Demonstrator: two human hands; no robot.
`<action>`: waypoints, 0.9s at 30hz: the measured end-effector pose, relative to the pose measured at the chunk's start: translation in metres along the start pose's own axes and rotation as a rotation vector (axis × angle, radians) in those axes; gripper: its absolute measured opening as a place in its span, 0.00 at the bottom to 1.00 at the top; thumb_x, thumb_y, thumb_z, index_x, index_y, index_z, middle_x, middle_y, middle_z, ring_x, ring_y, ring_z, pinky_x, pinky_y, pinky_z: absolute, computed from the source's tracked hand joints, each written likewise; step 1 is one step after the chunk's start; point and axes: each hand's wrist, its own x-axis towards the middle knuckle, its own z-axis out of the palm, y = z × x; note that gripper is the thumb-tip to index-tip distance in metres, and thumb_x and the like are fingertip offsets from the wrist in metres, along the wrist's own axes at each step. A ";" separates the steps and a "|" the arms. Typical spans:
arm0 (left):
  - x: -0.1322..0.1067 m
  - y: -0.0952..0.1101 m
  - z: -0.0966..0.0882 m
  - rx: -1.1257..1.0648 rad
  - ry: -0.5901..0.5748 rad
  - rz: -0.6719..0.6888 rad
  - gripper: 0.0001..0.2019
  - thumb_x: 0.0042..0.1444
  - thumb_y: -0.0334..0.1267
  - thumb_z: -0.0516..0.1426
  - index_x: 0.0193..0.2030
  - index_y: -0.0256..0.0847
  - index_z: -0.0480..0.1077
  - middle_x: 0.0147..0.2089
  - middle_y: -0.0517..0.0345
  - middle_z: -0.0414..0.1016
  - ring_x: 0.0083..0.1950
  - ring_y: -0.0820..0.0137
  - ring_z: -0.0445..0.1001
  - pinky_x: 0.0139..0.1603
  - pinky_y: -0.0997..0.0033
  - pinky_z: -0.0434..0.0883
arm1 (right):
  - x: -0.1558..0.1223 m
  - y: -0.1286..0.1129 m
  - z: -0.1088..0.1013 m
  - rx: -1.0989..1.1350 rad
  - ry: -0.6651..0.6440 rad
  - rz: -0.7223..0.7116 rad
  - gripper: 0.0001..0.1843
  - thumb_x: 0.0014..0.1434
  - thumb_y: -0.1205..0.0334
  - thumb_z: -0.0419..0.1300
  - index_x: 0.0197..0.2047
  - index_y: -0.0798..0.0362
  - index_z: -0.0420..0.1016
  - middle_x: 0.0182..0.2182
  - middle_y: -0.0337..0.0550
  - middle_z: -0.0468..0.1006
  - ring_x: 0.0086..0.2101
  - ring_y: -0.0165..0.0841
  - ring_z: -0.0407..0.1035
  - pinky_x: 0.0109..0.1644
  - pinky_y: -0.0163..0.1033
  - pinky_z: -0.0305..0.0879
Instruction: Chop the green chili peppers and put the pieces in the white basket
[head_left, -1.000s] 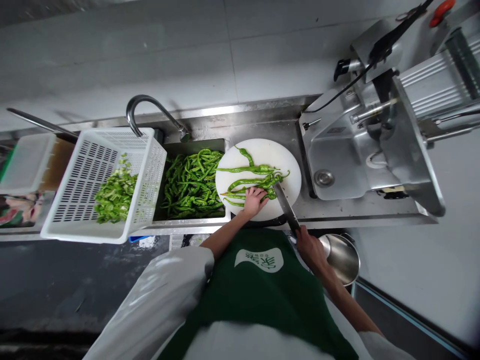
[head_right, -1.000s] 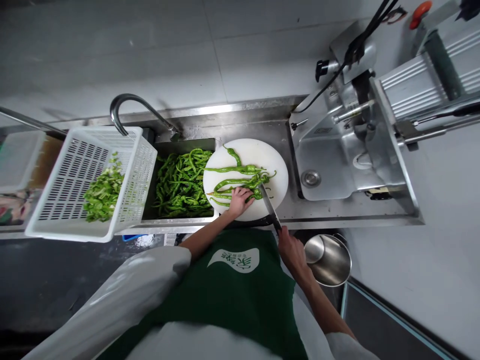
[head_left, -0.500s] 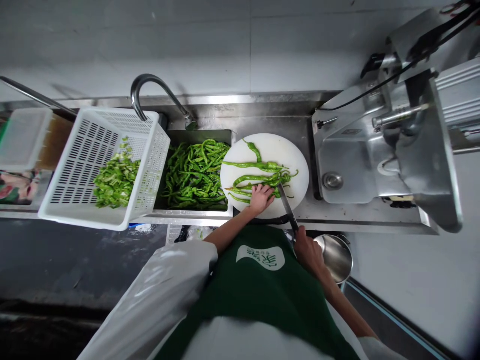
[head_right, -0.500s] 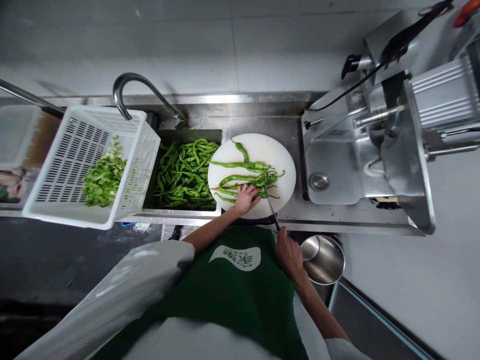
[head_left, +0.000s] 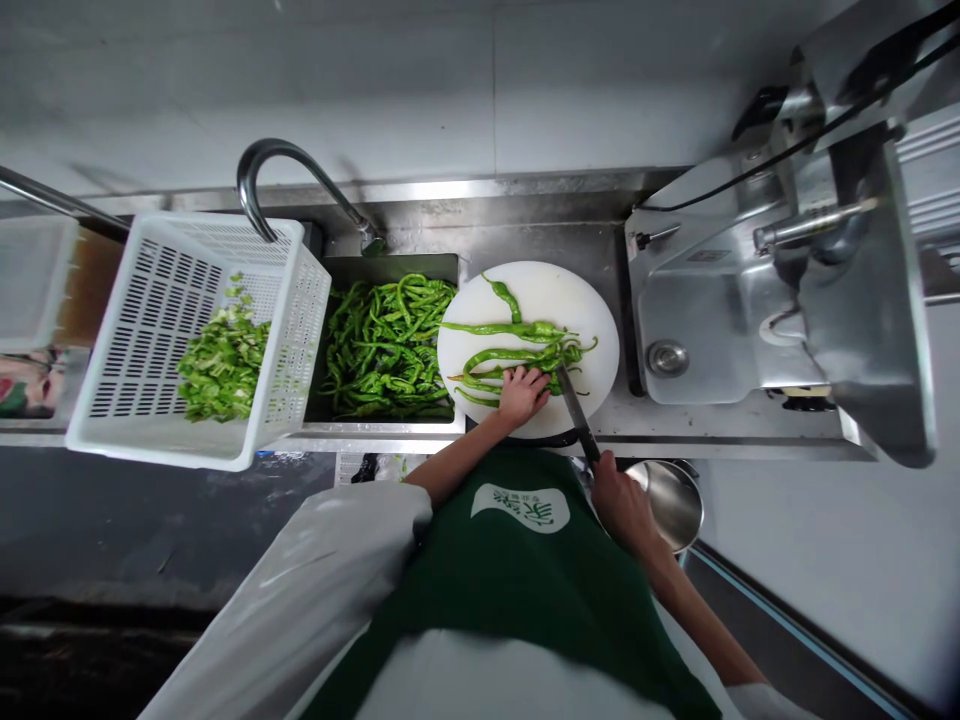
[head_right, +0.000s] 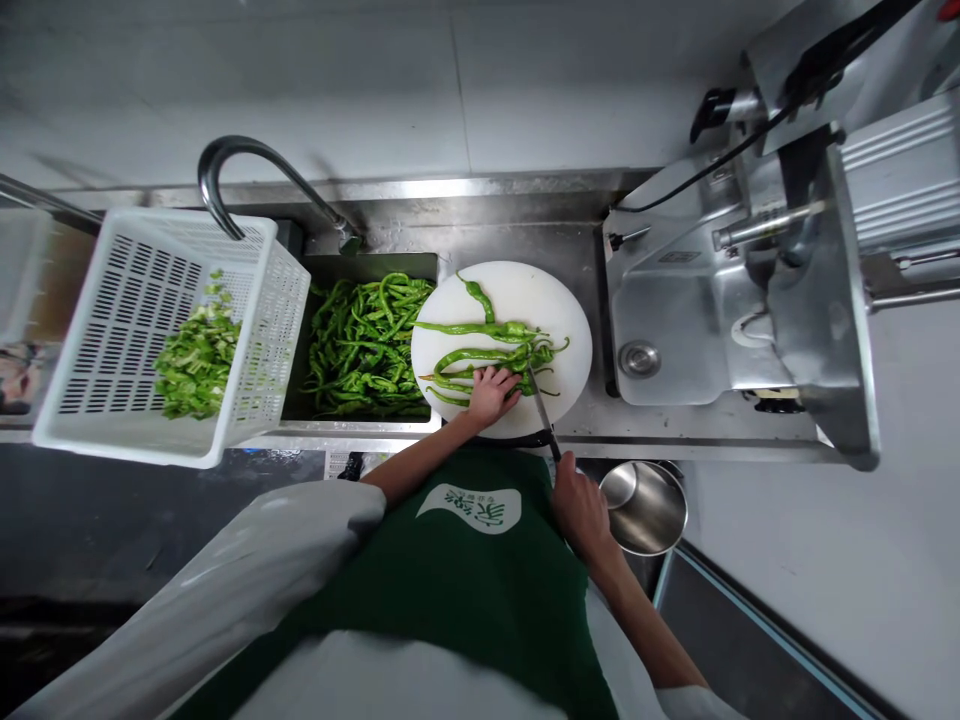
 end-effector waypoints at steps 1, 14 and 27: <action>0.001 0.000 -0.001 0.005 -0.007 0.002 0.17 0.72 0.46 0.53 0.62 0.49 0.74 0.55 0.48 0.77 0.57 0.52 0.67 0.55 0.48 0.62 | 0.005 0.000 0.001 -0.004 0.013 -0.011 0.16 0.76 0.63 0.36 0.57 0.56 0.61 0.37 0.54 0.83 0.41 0.45 0.81 0.41 0.42 0.63; 0.026 0.003 -0.018 -0.049 0.100 -0.056 0.17 0.73 0.44 0.51 0.60 0.45 0.76 0.57 0.47 0.76 0.56 0.53 0.66 0.56 0.51 0.64 | 0.048 0.030 0.015 0.040 0.149 0.009 0.17 0.78 0.58 0.41 0.57 0.56 0.66 0.36 0.53 0.82 0.38 0.43 0.80 0.36 0.39 0.58; 0.012 -0.017 -0.028 -0.002 0.022 0.046 0.21 0.71 0.34 0.48 0.65 0.45 0.72 0.58 0.47 0.74 0.58 0.54 0.67 0.58 0.54 0.65 | 0.034 0.033 -0.017 -0.017 0.216 0.013 0.17 0.78 0.57 0.40 0.54 0.55 0.66 0.32 0.49 0.81 0.34 0.43 0.79 0.36 0.40 0.59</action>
